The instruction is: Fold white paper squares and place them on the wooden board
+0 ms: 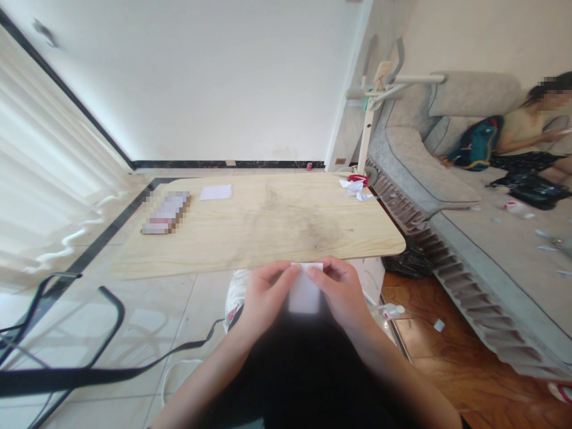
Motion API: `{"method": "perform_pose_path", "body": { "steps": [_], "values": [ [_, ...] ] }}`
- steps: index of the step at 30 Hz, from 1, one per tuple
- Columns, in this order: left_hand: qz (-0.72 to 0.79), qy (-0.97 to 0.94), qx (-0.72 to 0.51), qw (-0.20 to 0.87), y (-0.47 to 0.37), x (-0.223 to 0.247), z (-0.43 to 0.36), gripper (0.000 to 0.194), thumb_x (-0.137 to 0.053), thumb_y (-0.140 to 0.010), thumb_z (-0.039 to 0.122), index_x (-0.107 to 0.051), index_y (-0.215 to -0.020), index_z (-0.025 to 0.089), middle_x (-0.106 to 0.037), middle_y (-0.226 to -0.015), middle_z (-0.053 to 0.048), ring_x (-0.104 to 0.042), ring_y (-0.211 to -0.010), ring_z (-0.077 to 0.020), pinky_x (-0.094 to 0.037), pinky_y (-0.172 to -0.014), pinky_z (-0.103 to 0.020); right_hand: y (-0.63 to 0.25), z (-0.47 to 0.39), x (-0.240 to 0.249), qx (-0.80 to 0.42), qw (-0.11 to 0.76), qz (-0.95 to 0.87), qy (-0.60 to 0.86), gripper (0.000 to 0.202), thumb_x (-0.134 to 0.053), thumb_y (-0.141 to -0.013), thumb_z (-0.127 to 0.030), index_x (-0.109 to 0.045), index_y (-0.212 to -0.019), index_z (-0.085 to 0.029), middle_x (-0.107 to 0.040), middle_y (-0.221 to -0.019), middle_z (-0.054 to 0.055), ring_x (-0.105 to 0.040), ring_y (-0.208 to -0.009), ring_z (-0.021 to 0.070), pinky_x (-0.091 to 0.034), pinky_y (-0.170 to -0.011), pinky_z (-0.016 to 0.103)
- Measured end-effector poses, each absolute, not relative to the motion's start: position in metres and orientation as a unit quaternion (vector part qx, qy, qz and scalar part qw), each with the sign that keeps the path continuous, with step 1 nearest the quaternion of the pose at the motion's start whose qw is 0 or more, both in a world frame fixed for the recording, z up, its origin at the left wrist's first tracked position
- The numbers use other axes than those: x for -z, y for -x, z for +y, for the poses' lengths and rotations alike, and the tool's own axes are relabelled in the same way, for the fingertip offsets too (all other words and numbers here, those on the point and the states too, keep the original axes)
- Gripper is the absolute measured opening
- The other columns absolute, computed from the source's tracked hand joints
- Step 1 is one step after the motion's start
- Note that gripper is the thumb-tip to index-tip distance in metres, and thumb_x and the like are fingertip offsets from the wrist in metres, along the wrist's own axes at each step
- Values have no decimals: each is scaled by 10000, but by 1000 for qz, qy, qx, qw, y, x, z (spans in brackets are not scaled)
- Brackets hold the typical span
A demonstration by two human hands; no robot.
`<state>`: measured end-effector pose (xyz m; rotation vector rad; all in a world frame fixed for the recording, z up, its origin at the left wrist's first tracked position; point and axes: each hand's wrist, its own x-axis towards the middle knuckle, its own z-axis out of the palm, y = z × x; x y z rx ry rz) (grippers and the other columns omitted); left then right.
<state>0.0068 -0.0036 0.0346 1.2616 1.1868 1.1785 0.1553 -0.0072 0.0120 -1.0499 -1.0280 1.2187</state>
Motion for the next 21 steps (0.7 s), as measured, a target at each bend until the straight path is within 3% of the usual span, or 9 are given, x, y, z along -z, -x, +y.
{"method": "perform_pose_path", "body": {
  "steps": [21],
  "values": [
    [497, -517, -504, 482, -6, -36, -2, 176, -684, -764, 302, -727, -664, 164, -732, -674, -25, -646, -636, -165, -493, -574, -231, -155, -6, -6, -542, 580, -429, 432, 206, -773, -754, -354, -678, -664, -195, -658, -624, -17, -570, -571, 141, -456, -577, 271]
  ]
}}
